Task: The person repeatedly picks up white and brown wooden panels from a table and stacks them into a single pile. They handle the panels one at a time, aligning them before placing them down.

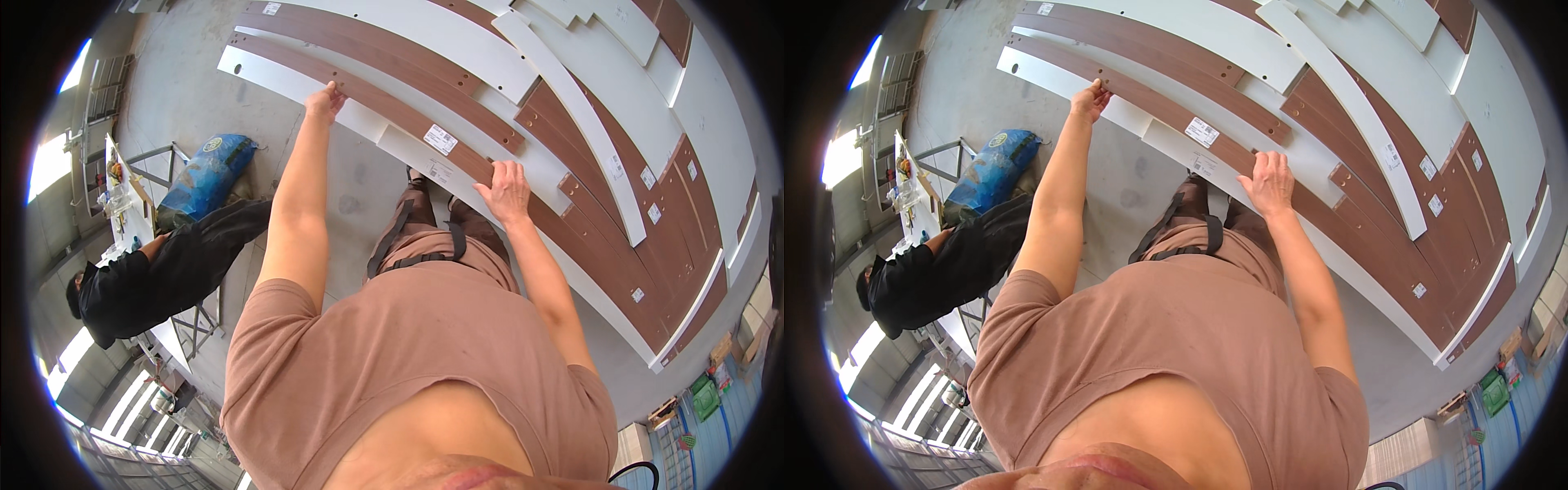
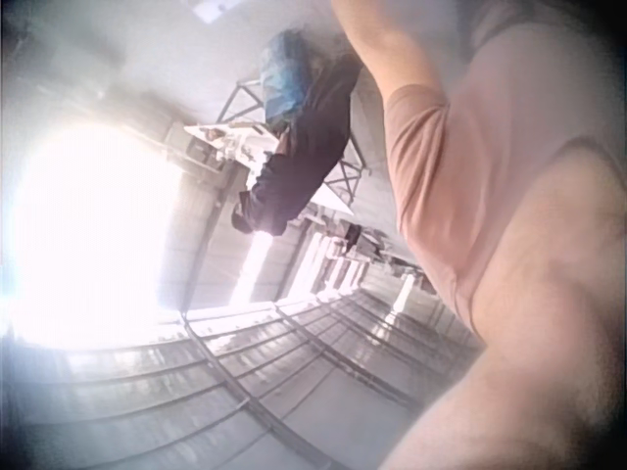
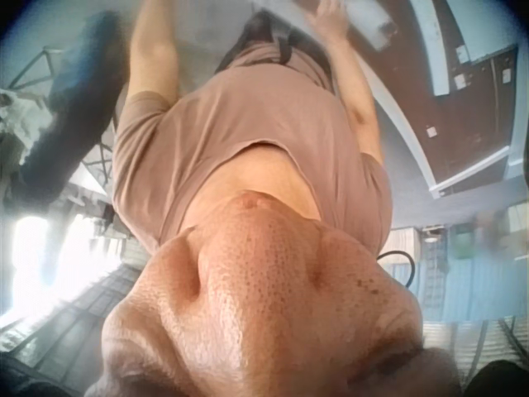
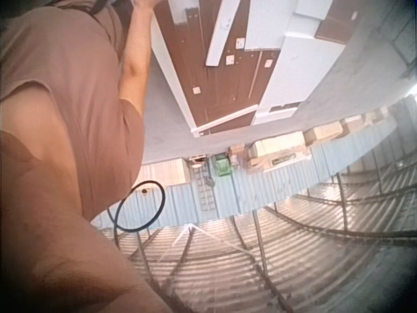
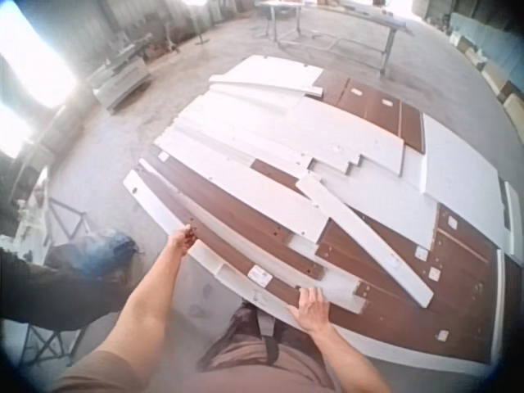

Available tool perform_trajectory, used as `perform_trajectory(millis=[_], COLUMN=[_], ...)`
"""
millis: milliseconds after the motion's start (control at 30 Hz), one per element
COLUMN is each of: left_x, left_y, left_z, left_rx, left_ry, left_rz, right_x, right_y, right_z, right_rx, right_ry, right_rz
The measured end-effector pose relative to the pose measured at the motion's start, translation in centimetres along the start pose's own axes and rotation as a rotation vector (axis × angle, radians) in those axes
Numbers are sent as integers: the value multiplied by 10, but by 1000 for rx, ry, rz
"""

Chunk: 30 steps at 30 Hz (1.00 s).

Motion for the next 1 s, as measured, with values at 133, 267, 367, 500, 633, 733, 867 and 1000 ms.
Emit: perform_trajectory(millis=[133,267,367,500,633,733,867,1000], left_x=[26,32,37,50,63,71,74,69], left_y=[28,59,88,105,98,78,44,8], left_z=[-9,-26,-45,-63,-51,-32,-7,23], left_rx=[3,-38,-85,-191,-276,-359,-425,-497], left_ry=[-4,18,-7,-32,-53,-71,-73,-73], left_rz=[-6,7,33,65,68,103,142,147], right_x=[-32,-65,-91,-120,-128,-122,-103,-78], right_y=[-22,-34,-44,-45,-36,-24,-3,18], right_z=[-19,-27,-31,-35,-32,-27,-16,4], right_rx=[-21,-11,-42,-7,42,97,187,269], right_ry=[-20,-32,-44,-26,-69,-114,-173,-229], right_rz=[-8,24,7,-25,-28,12,75,95])
Point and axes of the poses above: each hand's wrist, its own z-axis away from the middle knuckle, its own y-axis out of the back of the hand, x = y × z, the point moved 6 cm from there along -z, towards the middle knuckle, and after that the axes turned 5 degrees about -z, right-handed, at the moved point
